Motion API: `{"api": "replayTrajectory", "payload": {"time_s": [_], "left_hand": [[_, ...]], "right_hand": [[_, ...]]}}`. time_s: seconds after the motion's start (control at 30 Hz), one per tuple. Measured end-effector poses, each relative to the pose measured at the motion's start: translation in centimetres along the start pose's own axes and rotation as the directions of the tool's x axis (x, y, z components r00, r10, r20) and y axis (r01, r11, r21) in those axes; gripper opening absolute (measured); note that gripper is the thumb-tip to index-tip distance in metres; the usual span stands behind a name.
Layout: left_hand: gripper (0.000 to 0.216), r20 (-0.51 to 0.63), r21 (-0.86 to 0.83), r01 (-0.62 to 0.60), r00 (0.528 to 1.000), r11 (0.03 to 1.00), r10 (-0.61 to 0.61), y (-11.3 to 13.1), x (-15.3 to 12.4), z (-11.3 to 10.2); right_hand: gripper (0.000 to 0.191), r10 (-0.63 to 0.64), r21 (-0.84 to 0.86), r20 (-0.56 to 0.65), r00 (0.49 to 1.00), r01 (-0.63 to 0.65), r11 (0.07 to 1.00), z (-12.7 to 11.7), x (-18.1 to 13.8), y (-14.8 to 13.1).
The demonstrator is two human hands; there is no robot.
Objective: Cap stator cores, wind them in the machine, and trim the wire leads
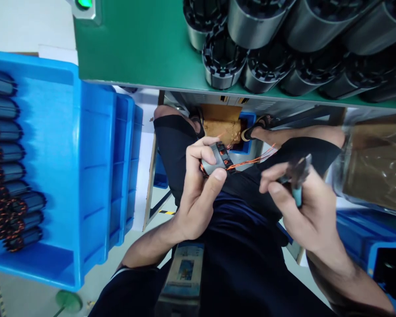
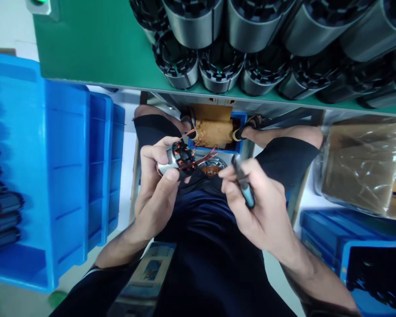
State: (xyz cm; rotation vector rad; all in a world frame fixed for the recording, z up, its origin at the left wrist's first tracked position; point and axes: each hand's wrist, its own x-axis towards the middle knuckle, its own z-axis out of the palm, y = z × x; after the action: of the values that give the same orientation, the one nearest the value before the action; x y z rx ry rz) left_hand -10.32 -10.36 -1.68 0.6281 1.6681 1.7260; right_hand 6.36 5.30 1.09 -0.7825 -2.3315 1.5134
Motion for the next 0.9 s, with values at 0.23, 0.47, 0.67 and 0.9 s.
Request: {"api": "replayTrajectory", "payload": {"time_s": [0.23,0.47,0.67,0.9], "left_hand": [[0.017,0.049,0.178,-0.153,0.988,0.972,0.146,0.5,-0.4,-0.5],[0.018,0.108,0.309,-0.303,0.953,0.901,0.284,1.0,0.1,-0.6],[0.020,0.147,0.337,-0.358,0.934,0.871,0.327,0.8,0.2,-0.8],[0.017,0.113,0.349,-0.309,0.951,0.885,0.288,1.2,0.0,-0.5]], "right_hand": [[0.039,-0.122,-0.110,0.237,0.964,0.152,0.982,1.3,-0.3,-0.6],[0.038,-0.164,-0.165,0.196,0.967,0.197,0.966,1.7,0.0,-0.6],[0.026,-0.164,-0.174,0.168,0.972,0.193,0.966,1.6,0.1,-1.0],[0.030,-0.193,-0.136,0.095,0.977,0.205,0.969,2.1,0.3,-0.6]]}}
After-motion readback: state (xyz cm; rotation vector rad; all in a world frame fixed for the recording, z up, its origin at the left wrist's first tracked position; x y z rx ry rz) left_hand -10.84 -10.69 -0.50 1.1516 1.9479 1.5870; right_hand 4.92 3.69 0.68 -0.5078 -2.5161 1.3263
